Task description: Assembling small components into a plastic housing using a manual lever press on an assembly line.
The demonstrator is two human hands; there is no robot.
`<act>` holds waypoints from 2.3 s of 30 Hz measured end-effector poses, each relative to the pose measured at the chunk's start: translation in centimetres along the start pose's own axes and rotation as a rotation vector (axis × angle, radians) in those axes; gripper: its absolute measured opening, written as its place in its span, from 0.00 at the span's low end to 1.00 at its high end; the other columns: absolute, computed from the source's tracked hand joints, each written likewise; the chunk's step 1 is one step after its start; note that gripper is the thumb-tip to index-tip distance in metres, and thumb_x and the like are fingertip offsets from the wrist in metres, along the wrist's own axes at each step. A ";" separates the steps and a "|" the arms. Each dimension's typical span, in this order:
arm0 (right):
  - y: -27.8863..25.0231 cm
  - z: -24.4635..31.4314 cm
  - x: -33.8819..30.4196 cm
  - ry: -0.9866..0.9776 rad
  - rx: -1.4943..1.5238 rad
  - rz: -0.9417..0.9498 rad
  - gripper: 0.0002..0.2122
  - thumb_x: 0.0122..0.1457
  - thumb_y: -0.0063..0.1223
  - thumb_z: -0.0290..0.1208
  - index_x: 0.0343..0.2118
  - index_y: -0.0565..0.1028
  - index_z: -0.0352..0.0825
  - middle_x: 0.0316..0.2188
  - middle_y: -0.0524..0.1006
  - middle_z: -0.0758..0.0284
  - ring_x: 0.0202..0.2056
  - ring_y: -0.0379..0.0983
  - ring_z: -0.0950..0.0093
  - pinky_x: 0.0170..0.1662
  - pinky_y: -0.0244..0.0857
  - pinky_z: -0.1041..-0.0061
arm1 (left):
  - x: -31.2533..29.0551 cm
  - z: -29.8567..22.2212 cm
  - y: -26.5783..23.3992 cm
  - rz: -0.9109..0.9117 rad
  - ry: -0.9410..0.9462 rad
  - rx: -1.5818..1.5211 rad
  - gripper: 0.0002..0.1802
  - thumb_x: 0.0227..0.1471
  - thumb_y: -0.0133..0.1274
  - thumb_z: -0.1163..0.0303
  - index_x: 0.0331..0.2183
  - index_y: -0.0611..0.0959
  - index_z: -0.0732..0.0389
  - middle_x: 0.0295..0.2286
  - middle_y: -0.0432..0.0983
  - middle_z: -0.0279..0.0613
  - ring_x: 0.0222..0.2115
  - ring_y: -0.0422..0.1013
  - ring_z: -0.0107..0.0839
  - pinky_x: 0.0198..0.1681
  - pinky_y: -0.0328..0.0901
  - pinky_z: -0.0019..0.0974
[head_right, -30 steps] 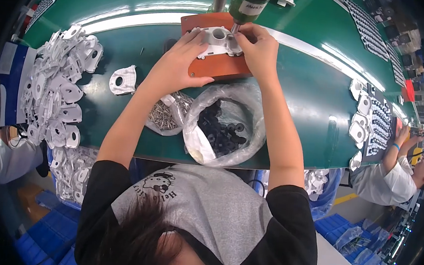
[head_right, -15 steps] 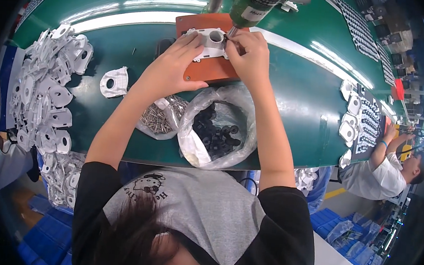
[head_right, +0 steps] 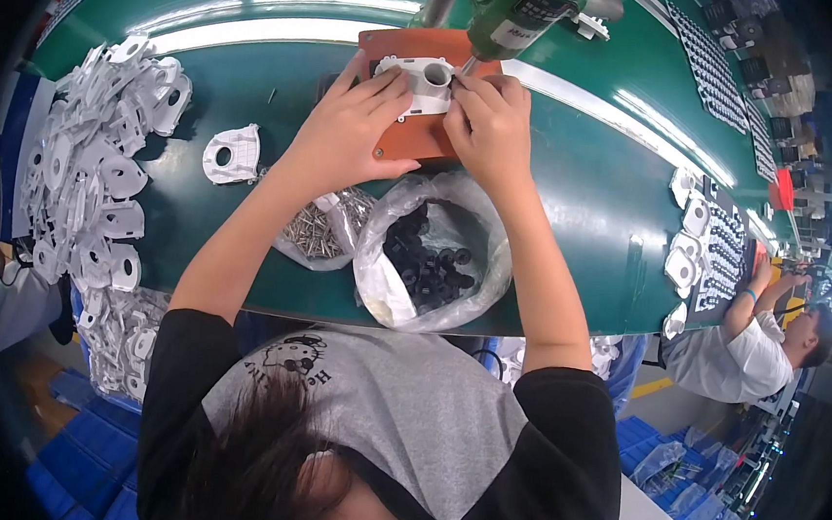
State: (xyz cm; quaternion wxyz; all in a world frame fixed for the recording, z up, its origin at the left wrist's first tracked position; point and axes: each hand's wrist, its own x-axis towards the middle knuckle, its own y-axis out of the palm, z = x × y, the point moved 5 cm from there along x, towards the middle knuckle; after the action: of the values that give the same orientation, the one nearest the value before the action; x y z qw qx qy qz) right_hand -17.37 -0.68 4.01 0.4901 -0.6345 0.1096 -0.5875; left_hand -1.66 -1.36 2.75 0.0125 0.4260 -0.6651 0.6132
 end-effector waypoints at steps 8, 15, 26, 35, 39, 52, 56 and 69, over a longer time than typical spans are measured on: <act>-0.4 0.1 -1.0 0.134 0.093 0.259 0.15 0.49 0.54 0.29 0.42 0.73 0.32 0.49 0.71 0.63 0.49 0.63 0.63 0.52 0.52 0.67 | -0.3 0.7 -0.4 0.058 -0.001 0.003 0.36 0.31 0.64 0.56 0.41 0.74 0.67 0.46 0.68 0.50 0.51 0.62 0.41 0.60 0.50 0.46; -2.6 7.1 -1.4 0.130 0.281 0.037 0.09 0.45 0.53 0.18 0.31 0.75 0.34 0.33 0.73 0.61 0.38 0.69 0.64 0.41 0.64 0.71 | -0.5 1.1 -0.3 -0.073 0.061 -0.026 0.31 0.30 0.62 0.52 0.33 0.77 0.66 0.39 0.73 0.45 0.44 0.67 0.38 0.55 0.57 0.38; 5.5 15.2 -3.8 -0.086 0.316 0.501 0.09 0.43 0.53 0.24 0.31 0.76 0.34 0.26 0.73 0.62 0.26 0.72 0.64 0.28 0.68 0.69 | -0.2 1.3 0.3 0.012 0.071 0.014 0.33 0.30 0.63 0.52 0.36 0.76 0.66 0.38 0.71 0.43 0.44 0.67 0.36 0.59 0.52 0.44; 6.1 17.1 -3.9 -0.224 0.309 0.504 0.11 0.38 0.56 0.26 0.30 0.76 0.34 0.30 0.74 0.65 0.35 0.72 0.68 0.39 0.65 0.69 | -0.1 1.2 0.1 0.031 0.041 0.008 0.31 0.31 0.63 0.52 0.35 0.76 0.64 0.37 0.71 0.41 0.44 0.66 0.34 0.58 0.52 0.42; 6.6 17.1 -4.3 -0.205 0.261 0.516 0.13 0.37 0.56 0.25 0.31 0.77 0.35 0.32 0.75 0.65 0.36 0.72 0.67 0.41 0.65 0.68 | -0.3 1.3 0.2 0.019 0.030 -0.007 0.32 0.30 0.63 0.52 0.36 0.75 0.63 0.38 0.71 0.40 0.43 0.66 0.34 0.56 0.54 0.41; 6.5 17.2 -4.4 -0.209 0.197 0.413 0.07 0.40 0.51 0.27 0.25 0.74 0.31 0.25 0.72 0.63 0.28 0.71 0.69 0.35 0.63 0.70 | -0.2 1.3 -0.3 0.039 -0.004 -0.050 0.33 0.31 0.63 0.53 0.39 0.76 0.64 0.45 0.69 0.43 0.48 0.64 0.37 0.57 0.52 0.44; 6.1 17.3 -4.3 -0.147 0.216 0.410 0.09 0.40 0.51 0.27 0.27 0.73 0.31 0.25 0.72 0.62 0.29 0.71 0.68 0.35 0.63 0.71 | -0.3 1.2 0.0 0.073 -0.003 -0.074 0.34 0.31 0.63 0.54 0.39 0.75 0.66 0.46 0.68 0.46 0.48 0.64 0.39 0.58 0.51 0.45; 5.9 16.7 -4.3 -0.075 0.322 0.503 0.15 0.39 0.52 0.23 0.35 0.73 0.33 0.33 0.73 0.61 0.37 0.71 0.62 0.41 0.63 0.64 | 0.0 1.0 -0.3 0.058 -0.015 -0.083 0.35 0.31 0.64 0.54 0.40 0.74 0.66 0.46 0.68 0.47 0.48 0.64 0.40 0.57 0.51 0.49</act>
State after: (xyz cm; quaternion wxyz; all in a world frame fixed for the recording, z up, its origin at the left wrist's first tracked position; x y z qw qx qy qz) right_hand -1.75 7.70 -0.29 0.7185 -0.5228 0.1505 -0.4333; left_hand -0.97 -2.12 2.73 0.0076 0.4103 -0.7022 0.5818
